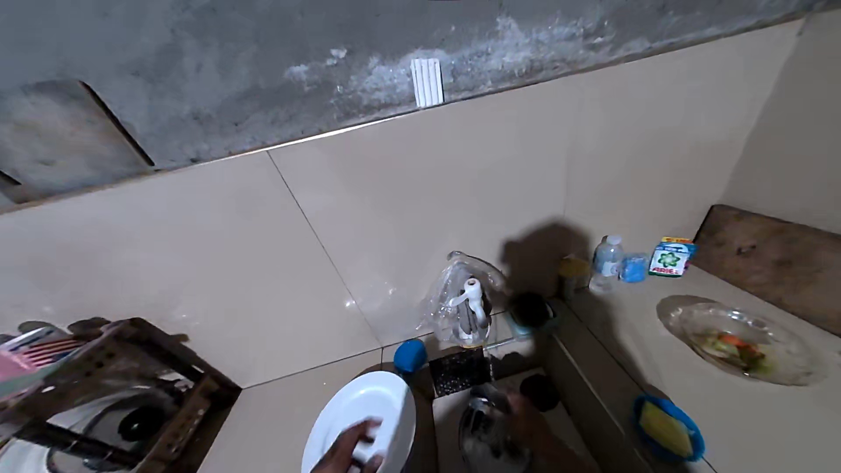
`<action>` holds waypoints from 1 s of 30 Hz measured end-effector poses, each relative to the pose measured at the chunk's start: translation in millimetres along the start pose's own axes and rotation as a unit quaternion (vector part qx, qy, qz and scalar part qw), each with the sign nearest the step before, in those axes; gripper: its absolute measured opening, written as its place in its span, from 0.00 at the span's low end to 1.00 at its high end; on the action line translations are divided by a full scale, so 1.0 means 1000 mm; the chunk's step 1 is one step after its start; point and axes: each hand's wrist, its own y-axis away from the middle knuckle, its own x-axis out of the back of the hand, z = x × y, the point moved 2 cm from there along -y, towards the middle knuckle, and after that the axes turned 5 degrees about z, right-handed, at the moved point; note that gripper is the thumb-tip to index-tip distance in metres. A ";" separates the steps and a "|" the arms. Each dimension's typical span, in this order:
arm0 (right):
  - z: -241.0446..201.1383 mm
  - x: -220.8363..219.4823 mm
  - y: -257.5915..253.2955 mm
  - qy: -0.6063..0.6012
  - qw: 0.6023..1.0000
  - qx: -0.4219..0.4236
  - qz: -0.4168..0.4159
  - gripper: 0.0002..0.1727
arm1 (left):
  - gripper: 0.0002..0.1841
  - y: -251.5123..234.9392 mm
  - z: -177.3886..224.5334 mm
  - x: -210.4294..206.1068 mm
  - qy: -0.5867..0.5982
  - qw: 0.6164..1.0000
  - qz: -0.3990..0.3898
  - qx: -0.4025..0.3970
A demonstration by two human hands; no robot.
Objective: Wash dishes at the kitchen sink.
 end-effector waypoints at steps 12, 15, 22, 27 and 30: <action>-0.078 0.030 -0.028 -0.195 0.979 -0.020 0.060 0.20 | 0.31 -0.209 0.175 -0.053 -0.301 0.951 -0.055 -0.034; -0.078 0.032 -0.033 -0.222 0.972 -0.022 0.074 0.22 | 0.34 -0.211 0.176 -0.054 -0.309 0.949 -0.062 -0.016; -0.070 0.026 -0.038 -0.277 0.960 -0.031 0.024 0.19 | 0.32 -0.212 0.165 -0.053 -0.290 0.955 -0.049 -0.051; -0.078 0.026 -0.032 -0.281 0.957 0.007 0.072 0.22 | 0.33 -0.208 0.171 -0.054 -0.318 0.947 -0.039 -0.035; -0.080 0.026 -0.033 -0.273 0.959 0.003 0.079 0.22 | 0.33 -0.207 0.177 -0.055 -0.319 0.947 -0.041 -0.019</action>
